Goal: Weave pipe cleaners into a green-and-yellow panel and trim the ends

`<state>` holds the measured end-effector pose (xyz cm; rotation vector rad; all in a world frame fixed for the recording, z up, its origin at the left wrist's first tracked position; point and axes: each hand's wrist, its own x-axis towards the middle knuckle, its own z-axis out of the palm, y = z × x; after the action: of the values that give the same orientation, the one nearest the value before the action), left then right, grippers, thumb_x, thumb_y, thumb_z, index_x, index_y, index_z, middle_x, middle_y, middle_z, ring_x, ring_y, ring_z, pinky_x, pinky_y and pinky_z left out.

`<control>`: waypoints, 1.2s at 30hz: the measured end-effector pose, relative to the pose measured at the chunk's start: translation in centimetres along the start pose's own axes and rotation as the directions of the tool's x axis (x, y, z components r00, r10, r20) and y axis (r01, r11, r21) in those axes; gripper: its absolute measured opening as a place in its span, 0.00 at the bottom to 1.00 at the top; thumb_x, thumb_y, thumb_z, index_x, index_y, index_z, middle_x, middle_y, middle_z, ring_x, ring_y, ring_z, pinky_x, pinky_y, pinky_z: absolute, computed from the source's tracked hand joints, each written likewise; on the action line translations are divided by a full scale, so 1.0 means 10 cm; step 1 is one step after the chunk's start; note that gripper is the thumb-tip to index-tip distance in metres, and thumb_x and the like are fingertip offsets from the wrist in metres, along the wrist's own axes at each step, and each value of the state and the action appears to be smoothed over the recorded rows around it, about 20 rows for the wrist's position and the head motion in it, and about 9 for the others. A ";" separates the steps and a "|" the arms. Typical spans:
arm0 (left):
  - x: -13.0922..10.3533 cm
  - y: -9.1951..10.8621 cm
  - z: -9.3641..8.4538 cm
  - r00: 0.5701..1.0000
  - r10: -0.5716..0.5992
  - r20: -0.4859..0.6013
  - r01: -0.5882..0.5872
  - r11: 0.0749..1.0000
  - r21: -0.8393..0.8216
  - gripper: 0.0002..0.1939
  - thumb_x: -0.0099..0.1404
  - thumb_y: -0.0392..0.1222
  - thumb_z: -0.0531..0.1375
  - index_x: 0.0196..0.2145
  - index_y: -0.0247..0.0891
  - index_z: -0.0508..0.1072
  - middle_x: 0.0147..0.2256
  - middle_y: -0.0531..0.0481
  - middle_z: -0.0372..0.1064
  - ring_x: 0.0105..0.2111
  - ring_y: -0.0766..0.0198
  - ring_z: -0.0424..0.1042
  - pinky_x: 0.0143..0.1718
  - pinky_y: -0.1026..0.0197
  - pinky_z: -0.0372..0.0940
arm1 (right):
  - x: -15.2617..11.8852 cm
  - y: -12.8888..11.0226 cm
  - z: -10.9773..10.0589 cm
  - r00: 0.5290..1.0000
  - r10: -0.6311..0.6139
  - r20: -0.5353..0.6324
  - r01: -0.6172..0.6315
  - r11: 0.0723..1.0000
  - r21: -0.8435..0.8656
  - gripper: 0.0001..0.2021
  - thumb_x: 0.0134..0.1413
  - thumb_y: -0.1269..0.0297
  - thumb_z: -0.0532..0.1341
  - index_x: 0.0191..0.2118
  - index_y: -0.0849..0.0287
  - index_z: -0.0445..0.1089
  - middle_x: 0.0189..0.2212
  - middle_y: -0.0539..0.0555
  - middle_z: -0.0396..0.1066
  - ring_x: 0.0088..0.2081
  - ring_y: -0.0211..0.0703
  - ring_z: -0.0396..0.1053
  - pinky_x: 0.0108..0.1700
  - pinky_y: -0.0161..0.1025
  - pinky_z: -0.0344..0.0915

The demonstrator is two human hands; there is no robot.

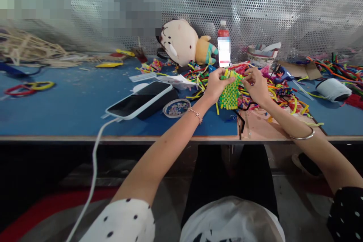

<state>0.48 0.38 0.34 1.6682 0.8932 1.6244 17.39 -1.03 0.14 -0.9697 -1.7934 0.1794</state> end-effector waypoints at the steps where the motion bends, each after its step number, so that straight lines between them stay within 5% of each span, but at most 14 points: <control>1: 0.00 0.00 0.00 1.000 -0.011 0.006 0.011 1.000 -0.005 0.11 0.51 0.34 0.68 0.24 0.39 0.67 0.25 0.56 0.67 0.28 0.66 0.66 0.36 0.61 0.63 | 0.00 0.00 0.00 1.000 -0.006 0.000 0.006 1.000 -0.026 0.07 0.54 0.66 0.62 0.40 0.53 0.67 0.26 0.48 0.71 0.29 0.40 0.68 0.38 0.41 0.67; 11: 0.01 0.03 0.00 0.998 0.033 0.046 -0.034 0.999 0.013 0.13 0.50 0.32 0.68 0.21 0.38 0.65 0.22 0.58 0.62 0.26 0.69 0.63 0.34 0.61 0.60 | 0.01 -0.02 0.00 0.983 -0.186 0.000 0.183 0.968 -0.174 0.12 0.55 0.76 0.53 0.35 0.56 0.72 0.34 0.53 0.72 0.36 0.41 0.67 0.43 0.42 0.63; 25: -0.01 0.05 -0.02 0.986 0.091 0.136 -0.101 0.992 0.069 0.12 0.51 0.35 0.68 0.35 0.40 0.74 0.33 0.52 0.75 0.36 0.61 0.73 0.42 0.57 0.68 | 0.05 0.03 -0.04 0.975 -0.222 0.021 0.223 0.971 -0.086 0.12 0.57 0.76 0.51 0.32 0.57 0.69 0.33 0.53 0.68 0.37 0.43 0.68 0.43 0.43 0.64; 36: 0.01 0.04 -0.02 0.984 0.098 0.146 -0.109 0.992 0.070 0.09 0.53 0.36 0.69 0.30 0.39 0.71 0.32 0.51 0.76 0.36 0.62 0.75 0.44 0.56 0.70 | 0.03 0.03 -0.03 0.976 -0.217 -0.009 0.215 0.970 -0.118 0.11 0.58 0.73 0.52 0.34 0.57 0.71 0.33 0.54 0.69 0.36 0.42 0.67 0.43 0.44 0.65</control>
<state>0.25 0.20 0.70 1.8873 0.8193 1.5321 17.77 -0.76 0.38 -0.8458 -1.8909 -0.0732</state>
